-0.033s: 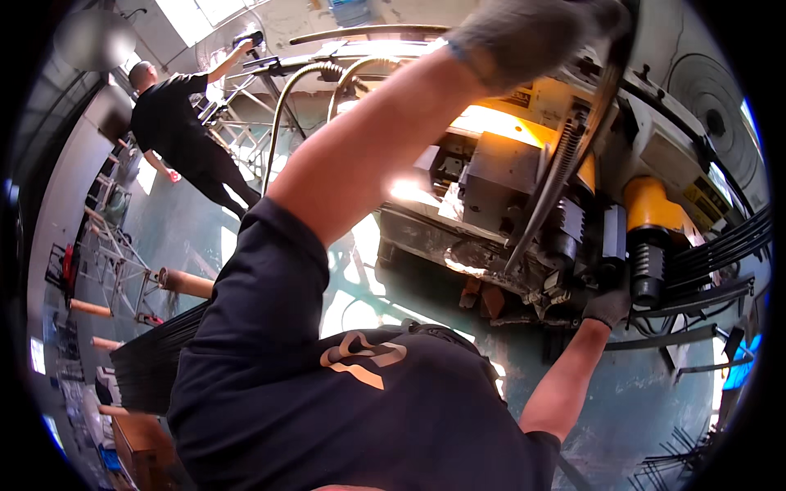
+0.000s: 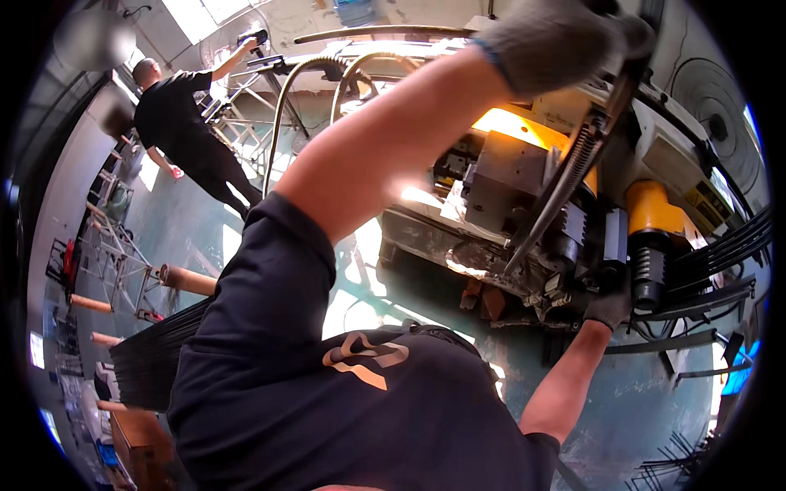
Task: The person repeatedly picks up bundles of long metal rods, feeds them into a yellow bending machine, and removes the bent rods. They also measure a single rod on a wooden table using a tape measure and caliper before returning to the bending cycle.
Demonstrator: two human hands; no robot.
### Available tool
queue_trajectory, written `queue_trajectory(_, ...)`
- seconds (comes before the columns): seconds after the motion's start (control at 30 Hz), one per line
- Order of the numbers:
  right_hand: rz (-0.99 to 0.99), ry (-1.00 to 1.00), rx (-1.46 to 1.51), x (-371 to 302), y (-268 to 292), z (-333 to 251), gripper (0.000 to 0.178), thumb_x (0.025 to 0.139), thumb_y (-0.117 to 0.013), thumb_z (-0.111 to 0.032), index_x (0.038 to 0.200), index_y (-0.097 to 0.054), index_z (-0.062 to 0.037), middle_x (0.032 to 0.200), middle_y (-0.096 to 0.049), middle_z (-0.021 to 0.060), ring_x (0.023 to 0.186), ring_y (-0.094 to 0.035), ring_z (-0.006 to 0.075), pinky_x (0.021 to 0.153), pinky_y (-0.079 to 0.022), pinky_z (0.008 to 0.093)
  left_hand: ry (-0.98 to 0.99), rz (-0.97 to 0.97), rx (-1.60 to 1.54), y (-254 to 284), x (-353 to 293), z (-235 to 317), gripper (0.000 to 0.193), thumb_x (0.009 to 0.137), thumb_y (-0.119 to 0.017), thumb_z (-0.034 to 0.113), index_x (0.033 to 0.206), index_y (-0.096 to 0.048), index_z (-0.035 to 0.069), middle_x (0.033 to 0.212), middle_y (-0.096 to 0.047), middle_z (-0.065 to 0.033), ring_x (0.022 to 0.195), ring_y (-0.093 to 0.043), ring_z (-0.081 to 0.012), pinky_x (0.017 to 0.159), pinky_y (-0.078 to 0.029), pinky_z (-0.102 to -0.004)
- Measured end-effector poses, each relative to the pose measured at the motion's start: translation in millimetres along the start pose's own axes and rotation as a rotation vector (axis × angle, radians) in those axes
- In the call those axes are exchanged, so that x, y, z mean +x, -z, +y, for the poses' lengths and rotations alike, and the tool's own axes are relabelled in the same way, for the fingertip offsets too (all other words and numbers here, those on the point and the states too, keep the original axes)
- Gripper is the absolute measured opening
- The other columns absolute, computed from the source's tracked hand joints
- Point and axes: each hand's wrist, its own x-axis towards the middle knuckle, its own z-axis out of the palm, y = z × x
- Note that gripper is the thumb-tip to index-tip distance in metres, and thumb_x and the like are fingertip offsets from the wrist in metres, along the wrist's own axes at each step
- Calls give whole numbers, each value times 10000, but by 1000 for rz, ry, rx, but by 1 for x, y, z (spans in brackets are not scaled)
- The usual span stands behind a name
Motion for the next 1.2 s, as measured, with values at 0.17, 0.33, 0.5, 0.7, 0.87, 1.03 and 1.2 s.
queue_trajectory(0.17, 54, -212, 316, 16, -19, 4, 247, 1083, -492, -285, 1084, -657, -101, 930, -642, 49, 848, -627, 185, 779, -531, 334, -114, -101, 325, -52, 37, 5, 369, 974, -579, 295, 1166, -681, -2, 1134, -723, -181, 1032, -700, -303, 936, -543, -393)
queue_trajectory(0.33, 215, -221, 349, -2, -54, -20, 208, 1056, -549, -264, 1023, -669, -98, 902, -662, 45, 803, -631, 174, 719, -519, 311, -212, -161, 591, -73, 57, 1, 262, 940, -573, 170, 1045, -750, 7, 1052, -752, -179, 949, -726, -324, 870, -569, -385)
queue_trajectory(0.5, 205, -200, 322, -4, -55, -23, 169, 1037, -584, -236, 997, -677, -99, 893, -679, 34, 794, -643, 159, 692, -515, 301, -360, -217, 927, -72, 51, 8, 195, 928, -632, 166, 967, -781, 47, 963, -763, -124, 899, -741, -287, 832, -601, -377)
queue_trajectory(0.7, -262, -244, 470, 32, -9, 15, 246, 1033, -620, -298, 1130, -687, -82, 958, -696, 73, 832, -679, 220, 745, -589, 399, -318, -214, 788, -62, 44, 18, 304, 925, -594, 182, 1110, -734, -14, 1067, -746, -207, 996, -732, -321, 873, -574, -395)
queue_trajectory(0.87, -160, -180, 424, 15, 31, 15, 433, 984, -600, -190, 1398, -552, -71, 1146, -699, 82, 1013, -674, 224, 941, -537, 345, -168, -38, 31, -114, 45, 11, 327, 982, -593, 175, 1218, -615, -51, 1058, -688, -263, 963, -693, -333, 863, -559, -406)
queue_trajectory(1.03, 225, -110, 456, -9, -82, -26, 307, 968, -686, -135, 1259, -646, -44, 1029, -694, 61, 890, -670, 173, 759, -554, 288, 10, -118, -60, -68, 18, 37, 305, 965, -608, 93, 1220, -597, -74, 963, -680, -188, 813, -701, -212, 707, -580, -341)
queue_trajectory(1.2, 346, -113, 343, -14, -89, -41, 775, 789, -833, -169, 1491, -515, -92, 1364, -653, 132, 1240, -624, 333, 1027, -520, 418, 117, 15, -91, -71, 13, 56, 342, 949, -635, 85, 1250, -585, -68, 970, -680, -166, 810, -713, -210, 637, -576, -294)
